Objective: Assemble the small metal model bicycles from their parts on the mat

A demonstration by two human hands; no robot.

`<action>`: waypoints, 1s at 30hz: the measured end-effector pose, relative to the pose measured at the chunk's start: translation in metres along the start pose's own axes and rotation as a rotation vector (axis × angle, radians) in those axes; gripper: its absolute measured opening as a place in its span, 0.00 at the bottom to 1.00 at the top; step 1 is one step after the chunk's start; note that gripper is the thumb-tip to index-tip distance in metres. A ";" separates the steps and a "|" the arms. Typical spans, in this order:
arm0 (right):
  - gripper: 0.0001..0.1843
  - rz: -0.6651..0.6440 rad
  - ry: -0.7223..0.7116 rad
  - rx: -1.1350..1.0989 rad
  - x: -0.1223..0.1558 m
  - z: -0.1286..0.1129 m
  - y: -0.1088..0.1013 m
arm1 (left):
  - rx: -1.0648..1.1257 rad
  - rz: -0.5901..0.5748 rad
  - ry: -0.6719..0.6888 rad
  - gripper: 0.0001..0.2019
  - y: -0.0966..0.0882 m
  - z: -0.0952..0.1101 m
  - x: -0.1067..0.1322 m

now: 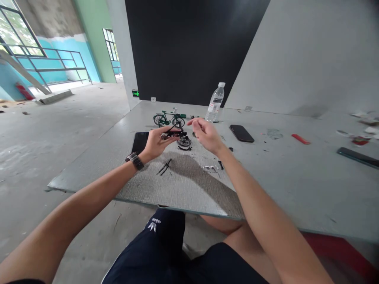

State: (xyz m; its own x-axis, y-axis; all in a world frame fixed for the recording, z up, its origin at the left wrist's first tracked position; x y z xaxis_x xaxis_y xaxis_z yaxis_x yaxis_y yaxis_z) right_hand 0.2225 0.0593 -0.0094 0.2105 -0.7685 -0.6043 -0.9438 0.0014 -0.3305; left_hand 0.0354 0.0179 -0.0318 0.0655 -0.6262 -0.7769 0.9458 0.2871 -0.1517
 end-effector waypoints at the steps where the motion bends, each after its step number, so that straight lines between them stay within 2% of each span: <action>1: 0.29 -0.059 -0.015 0.044 0.003 -0.002 0.006 | 0.052 0.020 -0.059 0.13 0.001 -0.005 0.000; 4: 0.32 -0.113 -0.059 0.117 0.008 -0.006 0.014 | 0.152 0.081 -0.149 0.14 0.001 -0.014 0.000; 14: 0.32 -0.091 -0.044 0.109 0.007 0.001 0.016 | 0.177 0.087 -0.194 0.17 0.002 -0.021 0.000; 17: 0.31 -0.097 -0.035 0.077 0.008 0.000 0.016 | 0.203 0.116 -0.229 0.21 0.004 -0.029 0.001; 22: 0.27 -0.139 -0.041 0.062 0.010 -0.002 0.017 | 0.257 0.129 -0.234 0.32 0.004 -0.033 0.000; 30: 0.29 -0.144 -0.025 0.034 0.009 0.001 0.020 | 0.262 0.109 -0.263 0.28 0.007 -0.032 0.001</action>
State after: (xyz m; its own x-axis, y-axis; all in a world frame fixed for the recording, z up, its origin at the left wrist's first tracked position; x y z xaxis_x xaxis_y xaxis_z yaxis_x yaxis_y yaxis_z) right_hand 0.2055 0.0530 -0.0225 0.3502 -0.7459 -0.5666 -0.8943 -0.0863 -0.4391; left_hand 0.0316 0.0426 -0.0537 0.2177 -0.7765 -0.5913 0.9757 0.1888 0.1112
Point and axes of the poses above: each hand's wrist, its own x-axis away from the middle knuckle, its own y-axis out of the palm, z = x × y, the point moved 6 cm from there along -x, towards the middle knuckle, and after that the axes turned 12 degrees about z, right-handed, at the moved point
